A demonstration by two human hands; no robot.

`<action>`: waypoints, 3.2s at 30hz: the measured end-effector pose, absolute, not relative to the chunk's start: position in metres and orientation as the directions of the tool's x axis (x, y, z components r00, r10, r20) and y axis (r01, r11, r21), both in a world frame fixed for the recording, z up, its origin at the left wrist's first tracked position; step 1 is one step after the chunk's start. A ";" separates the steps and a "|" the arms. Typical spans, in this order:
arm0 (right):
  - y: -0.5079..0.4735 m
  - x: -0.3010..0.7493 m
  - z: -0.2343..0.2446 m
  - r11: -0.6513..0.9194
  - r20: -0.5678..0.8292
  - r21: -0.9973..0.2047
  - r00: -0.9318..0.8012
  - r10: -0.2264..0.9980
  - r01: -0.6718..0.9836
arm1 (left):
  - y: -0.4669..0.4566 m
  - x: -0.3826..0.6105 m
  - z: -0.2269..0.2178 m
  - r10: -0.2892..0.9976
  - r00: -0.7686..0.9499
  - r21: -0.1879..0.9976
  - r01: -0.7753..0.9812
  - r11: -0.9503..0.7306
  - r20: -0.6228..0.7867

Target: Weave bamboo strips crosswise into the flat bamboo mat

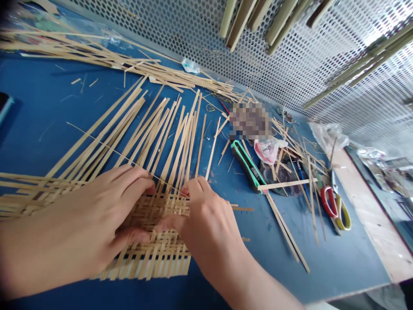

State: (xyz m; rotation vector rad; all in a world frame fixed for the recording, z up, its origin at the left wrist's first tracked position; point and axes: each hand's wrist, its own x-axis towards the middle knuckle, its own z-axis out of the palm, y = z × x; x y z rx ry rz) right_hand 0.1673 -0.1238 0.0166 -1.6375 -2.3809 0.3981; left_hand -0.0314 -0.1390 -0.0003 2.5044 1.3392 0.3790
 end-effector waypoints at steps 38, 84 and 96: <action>-0.125 0.165 0.010 0.465 0.056 -0.535 -0.519 0.853 0.706 | -0.143 -0.037 0.003 0.823 0.548 0.398 0.728 -0.558 0.150; -0.125 0.179 0.018 0.419 0.026 -0.538 -0.483 0.875 0.731 | -0.149 -0.038 0.010 0.851 0.513 0.313 0.794 -0.521 0.115; -0.123 0.184 0.022 0.403 0.044 -0.544 -0.454 0.890 0.736 | -0.144 -0.031 0.005 0.807 0.550 0.333 0.735 -0.590 0.214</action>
